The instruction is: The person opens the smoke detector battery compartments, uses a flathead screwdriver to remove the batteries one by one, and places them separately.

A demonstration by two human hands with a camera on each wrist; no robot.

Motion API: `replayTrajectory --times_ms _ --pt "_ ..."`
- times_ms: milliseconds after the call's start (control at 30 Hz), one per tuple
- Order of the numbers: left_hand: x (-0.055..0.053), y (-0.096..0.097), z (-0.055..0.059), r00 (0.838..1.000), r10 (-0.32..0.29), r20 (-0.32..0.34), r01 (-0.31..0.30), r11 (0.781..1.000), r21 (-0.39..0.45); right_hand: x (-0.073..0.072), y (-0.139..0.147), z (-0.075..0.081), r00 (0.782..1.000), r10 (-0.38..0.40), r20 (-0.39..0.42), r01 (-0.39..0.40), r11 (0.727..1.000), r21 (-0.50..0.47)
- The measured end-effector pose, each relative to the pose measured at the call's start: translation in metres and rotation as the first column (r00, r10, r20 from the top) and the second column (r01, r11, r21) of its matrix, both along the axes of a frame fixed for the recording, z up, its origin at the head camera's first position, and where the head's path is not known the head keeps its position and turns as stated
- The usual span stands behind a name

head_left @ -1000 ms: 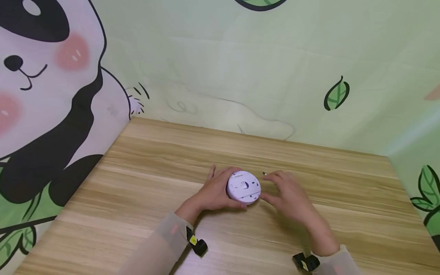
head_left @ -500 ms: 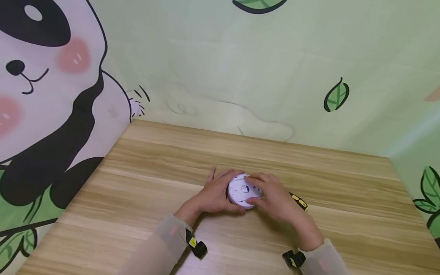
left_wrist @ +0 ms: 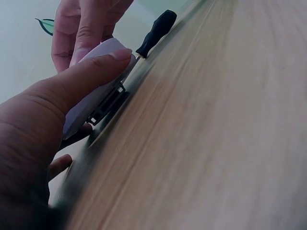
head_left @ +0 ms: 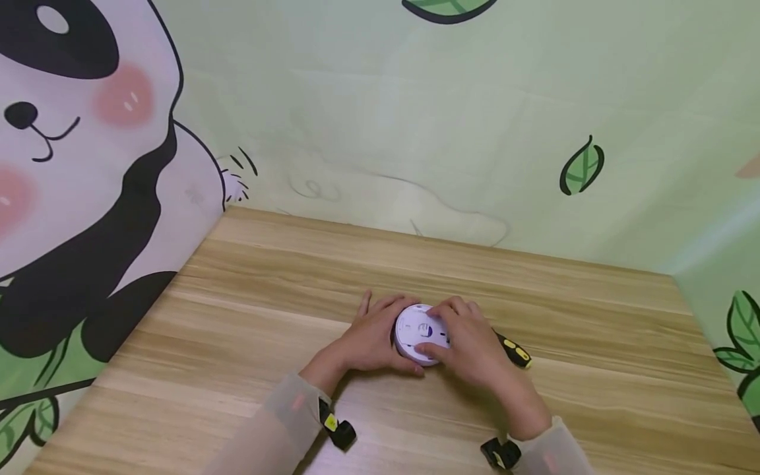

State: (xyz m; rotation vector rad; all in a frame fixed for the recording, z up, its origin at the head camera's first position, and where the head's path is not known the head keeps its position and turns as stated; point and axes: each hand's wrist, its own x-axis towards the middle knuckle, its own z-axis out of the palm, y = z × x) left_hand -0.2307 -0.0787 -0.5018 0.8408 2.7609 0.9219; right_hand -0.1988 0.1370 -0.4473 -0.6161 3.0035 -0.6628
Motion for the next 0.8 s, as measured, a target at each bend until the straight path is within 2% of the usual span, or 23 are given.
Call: replayTrajectory --times_ms 100,233,367,500,700,800 --pt "0.0 0.002 -0.001 1.0 0.006 -0.011 -0.007 1.0 -0.015 0.001 -0.003 -0.001 0.999 -0.055 -0.002 0.055 0.998 0.014" --pt "0.001 0.004 -0.002 1.0 0.012 -0.023 -0.013 0.999 -0.032 0.002 -0.008 -0.001 0.991 -0.127 0.033 0.127 0.992 -0.003" --pt "0.002 0.004 -0.003 0.999 0.015 -0.039 -0.016 1.0 -0.024 0.004 -0.012 0.001 0.986 -0.154 0.061 0.154 0.988 -0.011" --pt "0.002 0.003 -0.003 0.999 0.018 -0.043 -0.017 1.0 0.015 0.005 -0.011 0.003 0.989 -0.124 0.079 0.126 0.992 -0.029" --pt "0.0 0.0 -0.003 0.999 0.0 -0.035 0.004 0.995 0.103 0.003 -0.002 0.004 0.988 -0.031 0.151 0.05 0.991 -0.121" --pt "0.0 -0.001 -0.004 0.999 -0.009 -0.036 0.013 0.993 0.118 0.002 0.0 0.003 0.988 0.006 0.157 0.017 0.989 -0.149"
